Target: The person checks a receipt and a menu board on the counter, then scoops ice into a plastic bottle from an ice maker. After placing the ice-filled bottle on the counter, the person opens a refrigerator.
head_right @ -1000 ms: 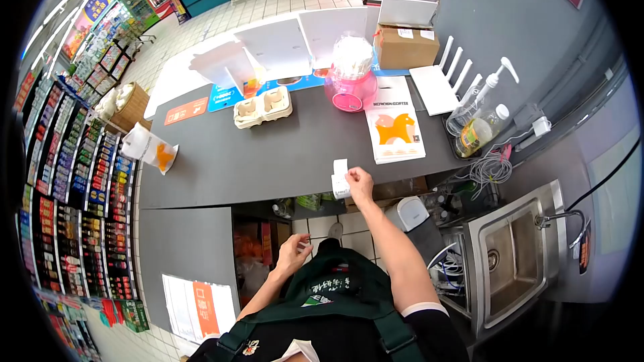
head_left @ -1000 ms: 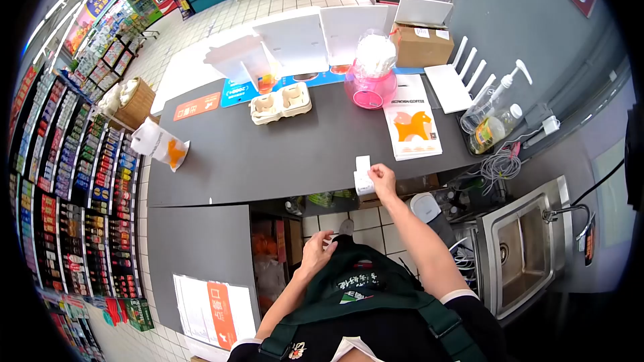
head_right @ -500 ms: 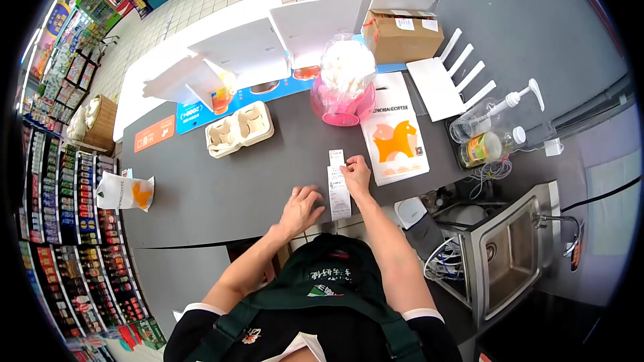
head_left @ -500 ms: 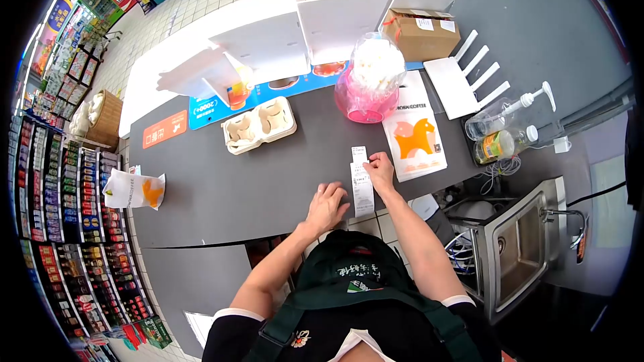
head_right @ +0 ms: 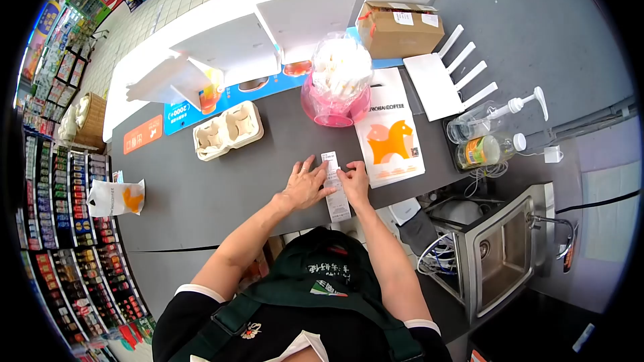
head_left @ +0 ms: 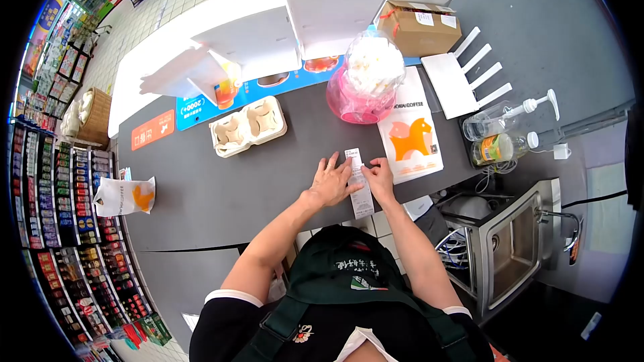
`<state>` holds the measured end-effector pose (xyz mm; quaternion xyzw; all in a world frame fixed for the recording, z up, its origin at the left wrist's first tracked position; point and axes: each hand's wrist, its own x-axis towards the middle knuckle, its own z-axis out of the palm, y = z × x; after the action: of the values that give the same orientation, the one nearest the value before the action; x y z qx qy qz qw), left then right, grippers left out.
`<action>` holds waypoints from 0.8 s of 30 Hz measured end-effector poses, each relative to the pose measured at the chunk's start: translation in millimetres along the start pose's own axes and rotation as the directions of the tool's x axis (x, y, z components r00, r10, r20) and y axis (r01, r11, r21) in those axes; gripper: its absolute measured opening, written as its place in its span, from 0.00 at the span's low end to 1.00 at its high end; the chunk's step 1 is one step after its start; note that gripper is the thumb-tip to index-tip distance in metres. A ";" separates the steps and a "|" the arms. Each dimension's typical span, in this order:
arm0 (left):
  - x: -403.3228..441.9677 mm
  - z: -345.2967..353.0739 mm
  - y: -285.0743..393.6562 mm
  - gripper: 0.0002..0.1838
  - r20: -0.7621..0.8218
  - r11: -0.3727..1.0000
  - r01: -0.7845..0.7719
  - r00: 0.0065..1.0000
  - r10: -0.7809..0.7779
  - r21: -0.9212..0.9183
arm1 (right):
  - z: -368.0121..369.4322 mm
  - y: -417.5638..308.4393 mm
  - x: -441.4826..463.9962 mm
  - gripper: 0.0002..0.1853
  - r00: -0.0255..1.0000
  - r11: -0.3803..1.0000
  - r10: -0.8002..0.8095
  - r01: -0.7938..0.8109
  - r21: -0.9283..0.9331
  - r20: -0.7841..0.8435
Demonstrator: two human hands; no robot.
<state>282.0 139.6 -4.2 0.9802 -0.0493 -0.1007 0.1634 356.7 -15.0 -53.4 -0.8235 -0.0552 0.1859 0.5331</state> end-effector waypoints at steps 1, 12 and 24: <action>0.1 -4.1 -1.4 0.32 0.010 0.998 0.011 1.000 -0.010 -0.058 | -2.1 -0.9 -5.9 0.17 1.000 1.000 0.009 -0.009 -0.021 -0.019; -100.4 16.5 32.6 0.12 -0.300 0.886 0.151 0.905 -0.302 -0.437 | -38.5 51.0 -115.7 0.15 0.991 0.992 0.036 -0.051 0.117 0.126; -130.9 26.9 24.5 0.14 -0.034 0.625 0.423 0.811 -0.585 -0.657 | -44.8 87.8 -114.2 0.14 0.984 0.985 0.079 -0.101 0.137 0.156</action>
<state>147.1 125.1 2.7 0.8477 0.2856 -0.0315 0.4459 258.1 -123.8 -87.8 -0.7681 -0.0443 0.2750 0.5766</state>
